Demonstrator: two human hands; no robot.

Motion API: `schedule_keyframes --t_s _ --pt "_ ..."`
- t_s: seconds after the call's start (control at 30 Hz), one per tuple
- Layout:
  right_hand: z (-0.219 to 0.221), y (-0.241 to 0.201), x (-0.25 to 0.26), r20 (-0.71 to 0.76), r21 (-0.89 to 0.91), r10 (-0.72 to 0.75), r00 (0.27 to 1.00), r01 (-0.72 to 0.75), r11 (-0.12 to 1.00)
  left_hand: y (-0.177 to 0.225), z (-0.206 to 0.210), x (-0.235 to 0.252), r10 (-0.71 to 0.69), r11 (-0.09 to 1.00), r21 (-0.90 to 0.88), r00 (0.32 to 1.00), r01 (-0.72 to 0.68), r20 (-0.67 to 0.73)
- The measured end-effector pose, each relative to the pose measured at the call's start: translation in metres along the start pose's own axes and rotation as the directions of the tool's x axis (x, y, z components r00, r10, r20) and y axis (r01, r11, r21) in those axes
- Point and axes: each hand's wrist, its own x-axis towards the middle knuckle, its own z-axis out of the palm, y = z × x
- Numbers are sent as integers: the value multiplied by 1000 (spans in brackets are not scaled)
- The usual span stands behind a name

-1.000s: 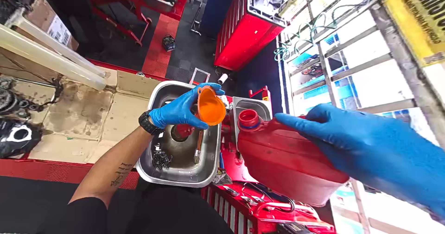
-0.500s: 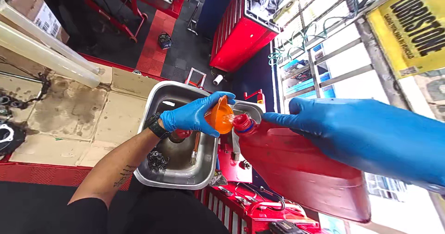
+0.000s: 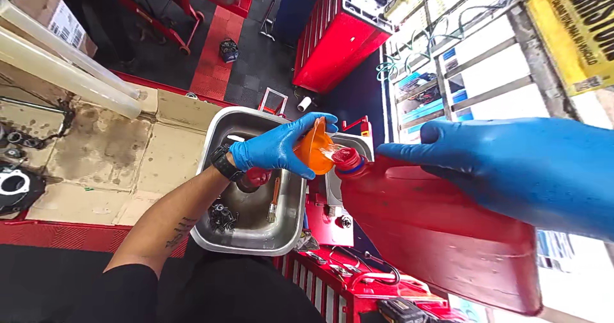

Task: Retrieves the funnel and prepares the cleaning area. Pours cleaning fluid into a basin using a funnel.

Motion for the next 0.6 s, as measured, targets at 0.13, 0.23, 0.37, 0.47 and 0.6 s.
schedule_keyframes --t_s 0.13,0.23,0.37,0.47,0.6 --pt "-3 3 0 17 -30 -8 1000 8 1000 -1 1 1 -7 1000 -13 1000 8 9" --pt "-6 5 0 39 -38 4 999 -3 999 -2 0 -1 -20 1000 -18 1000 20 2" --pt "-8 6 1 61 -53 21 998 -18 998 -1 -1 -4 -30 1000 -3 999 30 -13" --pt "-10 4 2 65 -44 16 998 -13 999 0 -2 -5 -28 999 -16 999 28 -16" --pt "-10 5 3 42 -27 -34 999 35 999 0 -3 -6 33 999 1 999 -33 -22"
